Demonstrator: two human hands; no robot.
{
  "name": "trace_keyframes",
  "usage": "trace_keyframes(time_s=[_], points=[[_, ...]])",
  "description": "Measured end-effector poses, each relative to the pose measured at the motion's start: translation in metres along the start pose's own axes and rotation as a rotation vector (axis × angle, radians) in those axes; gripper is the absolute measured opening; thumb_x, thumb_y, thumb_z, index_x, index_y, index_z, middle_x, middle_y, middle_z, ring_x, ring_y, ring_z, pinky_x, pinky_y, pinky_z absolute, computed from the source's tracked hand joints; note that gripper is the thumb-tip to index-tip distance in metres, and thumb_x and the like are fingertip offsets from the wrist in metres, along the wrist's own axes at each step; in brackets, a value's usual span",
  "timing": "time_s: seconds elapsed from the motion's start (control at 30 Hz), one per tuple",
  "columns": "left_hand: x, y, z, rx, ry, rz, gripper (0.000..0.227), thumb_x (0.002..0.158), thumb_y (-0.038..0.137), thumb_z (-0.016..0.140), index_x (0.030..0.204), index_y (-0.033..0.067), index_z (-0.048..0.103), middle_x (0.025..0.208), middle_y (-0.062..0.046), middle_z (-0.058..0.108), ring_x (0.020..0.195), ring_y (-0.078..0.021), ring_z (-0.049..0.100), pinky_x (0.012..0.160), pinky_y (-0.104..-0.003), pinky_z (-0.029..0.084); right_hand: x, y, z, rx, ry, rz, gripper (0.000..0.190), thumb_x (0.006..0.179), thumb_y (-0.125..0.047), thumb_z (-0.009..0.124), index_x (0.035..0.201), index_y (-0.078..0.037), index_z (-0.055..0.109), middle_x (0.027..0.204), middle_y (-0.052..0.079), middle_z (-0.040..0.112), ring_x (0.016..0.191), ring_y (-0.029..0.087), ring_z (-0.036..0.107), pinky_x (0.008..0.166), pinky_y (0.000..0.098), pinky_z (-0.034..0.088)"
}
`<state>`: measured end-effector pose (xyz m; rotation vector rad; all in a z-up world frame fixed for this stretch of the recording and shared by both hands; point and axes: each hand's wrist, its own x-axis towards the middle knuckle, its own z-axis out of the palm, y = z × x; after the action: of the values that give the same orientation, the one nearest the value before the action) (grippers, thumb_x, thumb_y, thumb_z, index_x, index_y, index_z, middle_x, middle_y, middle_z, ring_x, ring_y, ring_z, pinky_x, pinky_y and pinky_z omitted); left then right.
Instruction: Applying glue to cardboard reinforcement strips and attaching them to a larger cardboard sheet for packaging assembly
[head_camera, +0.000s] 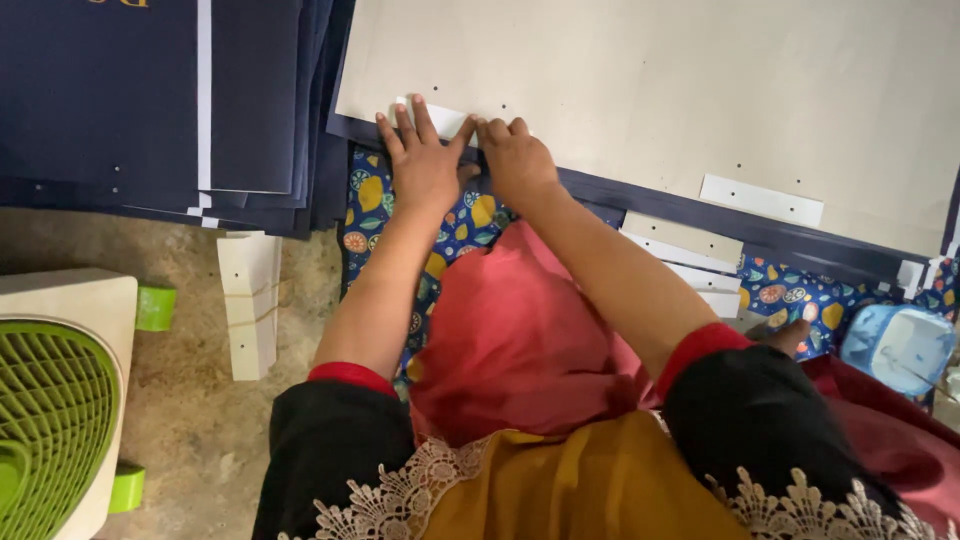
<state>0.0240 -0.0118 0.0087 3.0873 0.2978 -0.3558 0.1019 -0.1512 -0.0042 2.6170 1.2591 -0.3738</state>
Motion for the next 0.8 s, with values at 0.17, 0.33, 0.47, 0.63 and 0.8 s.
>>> trace_keyframes(time_s=[0.17,0.33,0.47,0.63,0.8], points=[[-0.005,-0.001,-0.010,-0.020,-0.041,-0.007,0.074,0.099,0.063,0.049,0.163,0.0485,0.014,0.166,-0.037,0.003,0.152,-0.0619,0.007,0.115,-0.079,0.001,0.007,-0.002,0.030,-0.023,0.202,0.001,0.068,0.094,-0.027,0.062,0.154,-0.003,0.041,0.134,0.010,0.056,0.115,0.031,0.055,0.087,0.0395,0.058],[-0.003,-0.005,0.007,-0.098,0.130,0.049,0.073,0.095,0.061,0.060,0.160,0.0419,0.033,0.163,-0.040,0.009,0.149,-0.0656,0.012,0.112,-0.083,0.003,-0.027,0.024,0.039,0.072,0.345,-0.025,0.048,0.092,-0.013,0.056,0.140,-0.005,0.058,0.125,0.006,0.059,0.108,0.029,0.059,0.074,0.0410,0.061],[-0.004,-0.002,-0.003,-0.085,0.035,0.039,0.072,0.098,0.060,0.055,0.162,0.0420,0.028,0.163,-0.041,0.005,0.149,-0.0654,0.007,0.115,-0.080,0.000,-0.027,0.026,0.056,-0.033,0.433,-0.053,0.048,0.094,-0.019,0.056,0.140,-0.004,0.060,0.127,0.007,0.060,0.108,0.029,0.060,0.087,0.0405,0.057],[-0.005,0.000,-0.024,-0.060,-0.050,0.015,0.068,0.100,0.061,0.048,0.162,0.0435,0.026,0.166,-0.036,0.004,0.152,-0.0610,0.007,0.115,-0.078,-0.001,-0.031,0.047,0.042,0.249,0.252,-0.039,0.055,0.087,-0.016,0.061,0.142,-0.008,0.061,0.137,0.007,0.059,0.115,0.034,0.056,0.081,0.0479,0.059],[0.000,0.009,-0.057,-0.122,-0.127,-0.072,0.063,0.096,0.061,0.062,0.154,0.0438,0.048,0.163,-0.033,0.030,0.151,-0.0533,0.028,0.117,-0.074,0.013,-0.123,0.088,0.003,0.621,0.270,-0.044,0.044,0.091,-0.007,0.059,0.133,-0.009,0.070,0.131,0.018,0.067,0.123,0.042,0.063,0.104,0.0528,0.053]])
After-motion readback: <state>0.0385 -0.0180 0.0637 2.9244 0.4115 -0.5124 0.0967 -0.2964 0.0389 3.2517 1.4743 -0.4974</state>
